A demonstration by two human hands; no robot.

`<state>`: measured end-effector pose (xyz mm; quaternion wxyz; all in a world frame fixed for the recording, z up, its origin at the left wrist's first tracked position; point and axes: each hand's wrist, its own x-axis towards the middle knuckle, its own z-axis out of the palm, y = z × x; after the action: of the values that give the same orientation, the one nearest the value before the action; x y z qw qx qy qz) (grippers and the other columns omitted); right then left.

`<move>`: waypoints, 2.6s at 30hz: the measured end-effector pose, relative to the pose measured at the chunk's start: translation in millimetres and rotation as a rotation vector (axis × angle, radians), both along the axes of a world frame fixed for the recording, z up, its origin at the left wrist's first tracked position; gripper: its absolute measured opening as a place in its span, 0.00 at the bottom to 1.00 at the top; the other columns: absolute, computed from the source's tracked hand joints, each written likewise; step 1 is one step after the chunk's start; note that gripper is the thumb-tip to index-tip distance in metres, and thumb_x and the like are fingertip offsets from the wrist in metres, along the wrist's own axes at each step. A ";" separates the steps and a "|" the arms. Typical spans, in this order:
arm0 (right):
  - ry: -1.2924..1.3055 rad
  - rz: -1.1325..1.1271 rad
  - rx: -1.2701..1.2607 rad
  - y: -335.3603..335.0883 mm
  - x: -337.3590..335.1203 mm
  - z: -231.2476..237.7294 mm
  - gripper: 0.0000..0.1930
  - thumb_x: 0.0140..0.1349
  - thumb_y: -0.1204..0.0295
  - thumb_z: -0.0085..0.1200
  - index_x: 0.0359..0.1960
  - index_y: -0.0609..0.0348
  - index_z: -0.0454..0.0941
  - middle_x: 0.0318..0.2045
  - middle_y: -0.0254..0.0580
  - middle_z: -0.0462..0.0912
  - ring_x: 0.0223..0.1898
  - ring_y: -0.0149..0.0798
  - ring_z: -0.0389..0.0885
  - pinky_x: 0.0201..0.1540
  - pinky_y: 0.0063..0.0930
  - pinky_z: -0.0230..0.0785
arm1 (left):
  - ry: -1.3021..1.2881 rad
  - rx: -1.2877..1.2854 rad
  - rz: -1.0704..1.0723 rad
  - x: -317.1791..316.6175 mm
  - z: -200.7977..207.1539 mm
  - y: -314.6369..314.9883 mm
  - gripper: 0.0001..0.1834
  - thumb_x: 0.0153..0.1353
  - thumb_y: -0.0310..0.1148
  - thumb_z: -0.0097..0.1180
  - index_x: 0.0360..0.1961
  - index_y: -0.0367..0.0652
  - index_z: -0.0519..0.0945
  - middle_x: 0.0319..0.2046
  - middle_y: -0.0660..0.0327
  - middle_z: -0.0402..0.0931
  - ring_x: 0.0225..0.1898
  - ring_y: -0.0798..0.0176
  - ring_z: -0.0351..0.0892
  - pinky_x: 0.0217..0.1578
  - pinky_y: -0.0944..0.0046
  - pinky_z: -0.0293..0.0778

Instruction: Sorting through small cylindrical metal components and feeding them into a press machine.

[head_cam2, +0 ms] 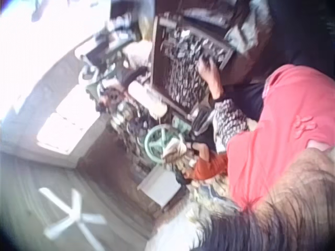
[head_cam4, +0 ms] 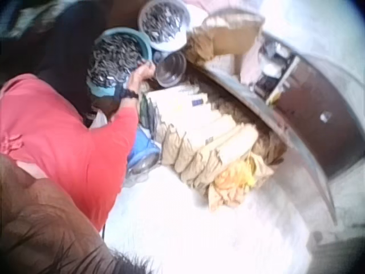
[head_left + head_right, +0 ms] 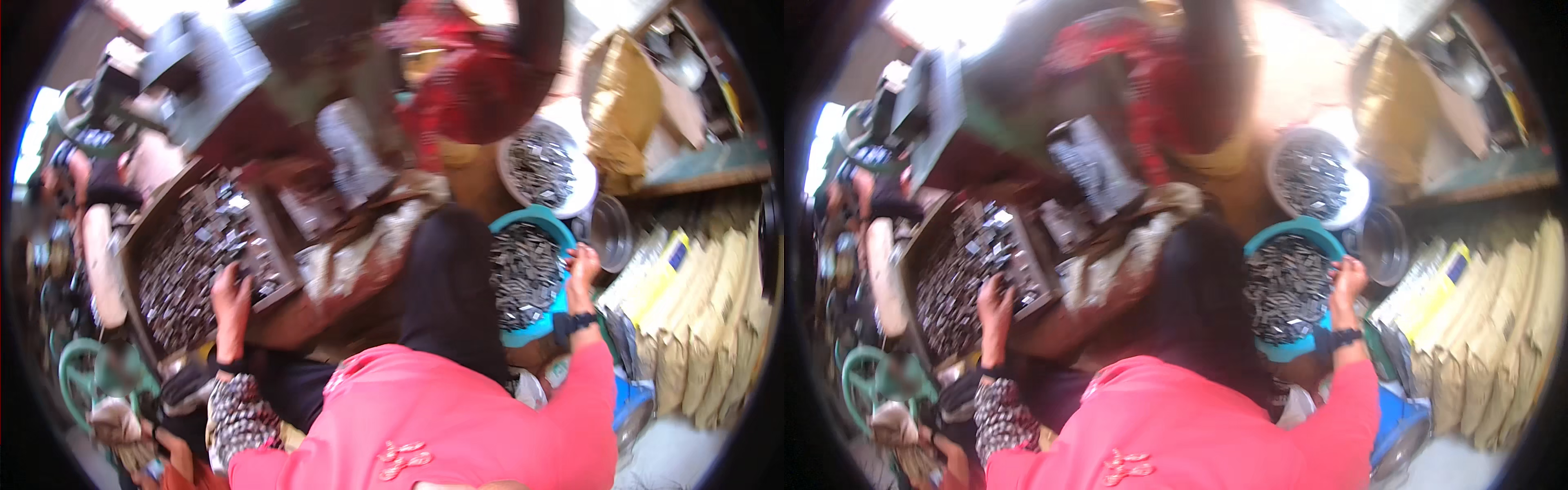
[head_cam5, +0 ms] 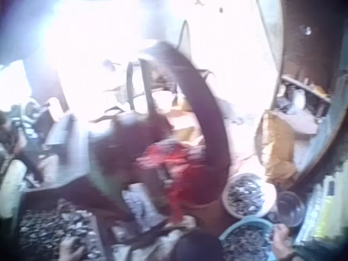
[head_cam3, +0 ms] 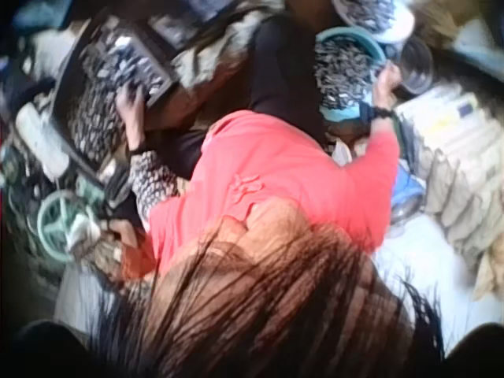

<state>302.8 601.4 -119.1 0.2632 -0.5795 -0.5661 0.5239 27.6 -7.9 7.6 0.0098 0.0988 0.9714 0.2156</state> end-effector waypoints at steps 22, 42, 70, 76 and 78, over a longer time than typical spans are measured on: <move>0.102 1.906 1.197 -384.6 -292.0 175.9 0.09 0.54 0.73 0.54 0.34 0.61 0.69 0.26 0.47 0.71 0.25 0.50 0.75 0.25 0.38 0.68 | 0.130 -0.229 -0.256 -7.8 4.4 -19.6 0.08 0.48 0.20 0.50 0.31 0.39 0.73 0.36 0.49 0.70 0.33 0.51 0.78 0.33 0.56 0.76; 0.123 1.966 0.806 -446.6 -346.5 140.8 0.11 0.47 0.76 0.51 0.34 0.62 0.75 0.30 0.55 0.76 0.35 0.56 0.77 0.38 0.44 0.69 | 0.094 -0.294 -0.296 -19.7 -4.5 -24.4 0.07 0.48 0.24 0.51 0.31 0.38 0.73 0.28 0.54 0.73 0.30 0.53 0.78 0.32 0.57 0.74; 0.440 1.502 -0.534 -396.7 -308.6 125.3 0.08 0.59 0.75 0.55 0.39 0.65 0.78 0.34 0.38 0.81 0.35 0.29 0.82 0.32 0.17 0.74 | -0.811 1.551 0.186 -28.5 -7.0 11.6 0.11 0.62 0.28 0.51 0.45 0.36 0.74 0.28 0.61 0.77 0.24 0.72 0.77 0.23 0.74 0.77; 0.464 1.451 -0.502 -401.8 -304.0 126.0 0.08 0.59 0.76 0.55 0.39 0.64 0.77 0.33 0.37 0.81 0.36 0.29 0.81 0.32 0.16 0.73 | -0.737 1.526 0.169 -24.6 -8.1 13.6 0.12 0.63 0.28 0.51 0.45 0.34 0.74 0.32 0.58 0.78 0.27 0.70 0.78 0.25 0.73 0.77; 0.469 1.437 -0.471 -401.5 -303.7 125.4 0.08 0.58 0.76 0.56 0.39 0.64 0.76 0.32 0.37 0.81 0.35 0.28 0.81 0.31 0.16 0.72 | -0.706 1.502 0.174 -21.5 -8.1 16.3 0.11 0.63 0.28 0.50 0.45 0.34 0.74 0.32 0.57 0.78 0.27 0.70 0.78 0.25 0.73 0.77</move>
<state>-1.0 199.9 6.3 -0.1567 0.0130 -0.6057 0.7800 6.1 8.4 -0.5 0.2286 -0.0699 0.5134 0.8242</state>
